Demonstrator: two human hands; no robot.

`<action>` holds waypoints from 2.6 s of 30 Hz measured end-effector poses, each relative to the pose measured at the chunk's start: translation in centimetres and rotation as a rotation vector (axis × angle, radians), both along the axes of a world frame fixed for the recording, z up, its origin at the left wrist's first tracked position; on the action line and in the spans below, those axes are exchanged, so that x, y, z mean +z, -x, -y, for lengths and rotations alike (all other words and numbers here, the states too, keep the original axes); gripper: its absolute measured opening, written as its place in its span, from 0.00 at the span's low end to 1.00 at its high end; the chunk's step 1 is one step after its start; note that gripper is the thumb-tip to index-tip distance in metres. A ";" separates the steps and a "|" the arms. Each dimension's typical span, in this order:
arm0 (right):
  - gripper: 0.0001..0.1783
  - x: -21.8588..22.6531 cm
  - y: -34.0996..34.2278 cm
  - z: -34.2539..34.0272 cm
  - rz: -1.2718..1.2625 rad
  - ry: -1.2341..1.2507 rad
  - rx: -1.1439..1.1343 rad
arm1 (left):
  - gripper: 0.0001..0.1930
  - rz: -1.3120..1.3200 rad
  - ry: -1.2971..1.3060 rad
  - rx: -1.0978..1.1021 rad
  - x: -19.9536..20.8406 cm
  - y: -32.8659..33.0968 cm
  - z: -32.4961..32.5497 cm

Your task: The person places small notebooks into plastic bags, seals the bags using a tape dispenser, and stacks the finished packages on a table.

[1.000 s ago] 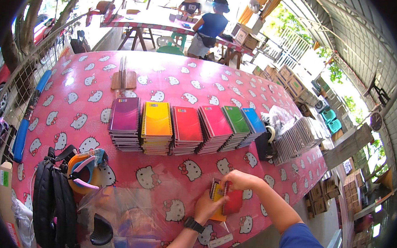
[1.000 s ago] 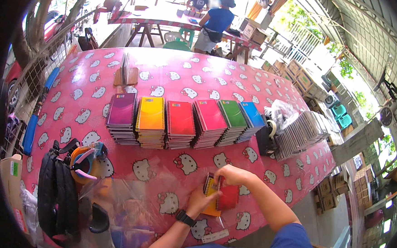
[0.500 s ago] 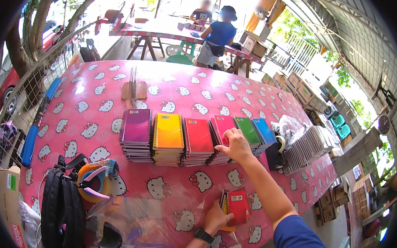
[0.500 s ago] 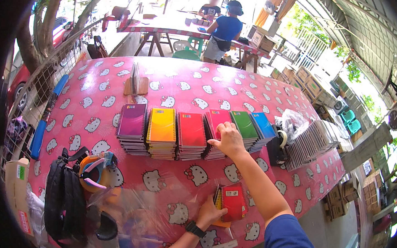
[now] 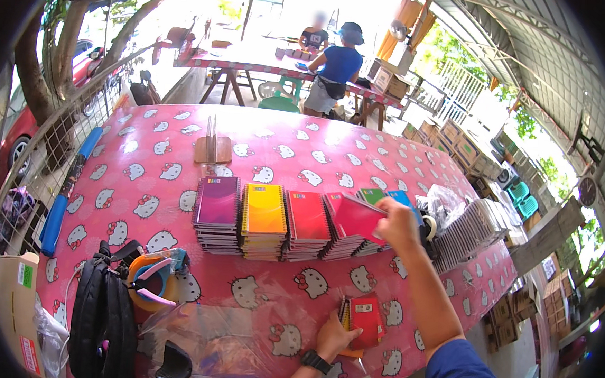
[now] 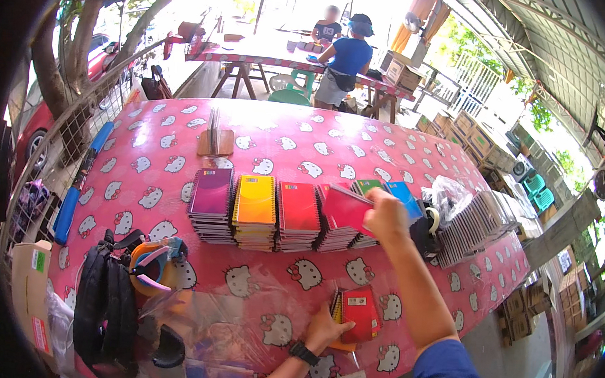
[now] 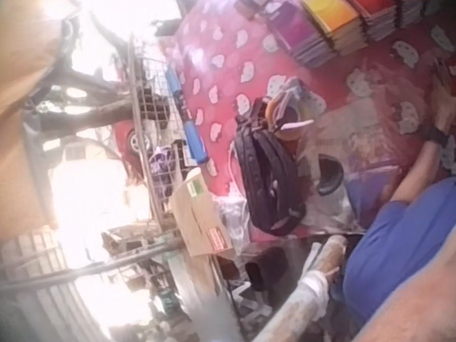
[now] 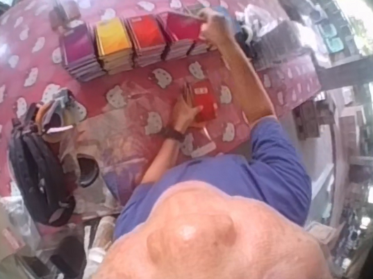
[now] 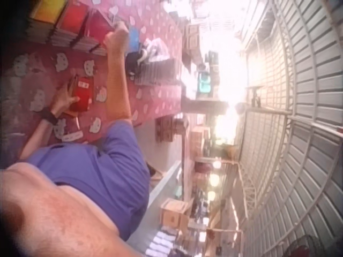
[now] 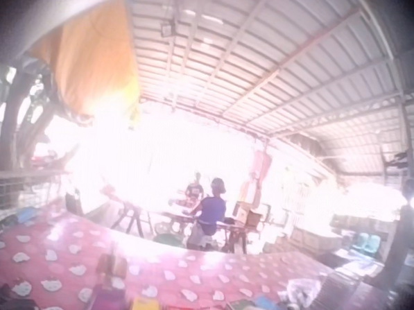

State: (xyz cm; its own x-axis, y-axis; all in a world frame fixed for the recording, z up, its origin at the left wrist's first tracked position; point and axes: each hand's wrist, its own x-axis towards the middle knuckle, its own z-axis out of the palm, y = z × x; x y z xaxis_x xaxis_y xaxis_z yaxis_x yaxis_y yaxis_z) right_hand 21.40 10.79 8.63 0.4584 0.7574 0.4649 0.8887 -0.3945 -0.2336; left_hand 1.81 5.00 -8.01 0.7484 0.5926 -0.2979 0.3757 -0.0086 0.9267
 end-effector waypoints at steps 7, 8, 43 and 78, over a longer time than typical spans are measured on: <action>0.09 -0.9 2.2 7.9 0.033 0.827 0.518 | 0.35 0.064 -0.108 0.076 -4.5 -1.0 0.7; 0.09 -2.1 3.3 8.6 0.113 0.987 0.515 | 0.35 0.130 -0.053 0.106 -4.4 -1.1 0.7; 0.42 -17.5 8.3 21.0 -1.390 -0.353 0.387 | 0.34 0.638 0.101 -0.025 -2.5 1.4 4.6; 0.13 -12.4 0.7 9.6 -0.190 -0.060 0.628 | 0.25 0.373 0.252 0.213 -3.2 1.1 0.9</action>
State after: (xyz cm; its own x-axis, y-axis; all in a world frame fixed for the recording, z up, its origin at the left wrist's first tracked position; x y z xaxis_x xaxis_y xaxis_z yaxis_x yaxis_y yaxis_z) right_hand 20.66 1.16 -3.77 0.0160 0.8829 0.4692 0.8870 0.2041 -0.4143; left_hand 0.73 4.06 -11.16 0.7016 0.6879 -0.1861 -0.0132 0.2736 0.9618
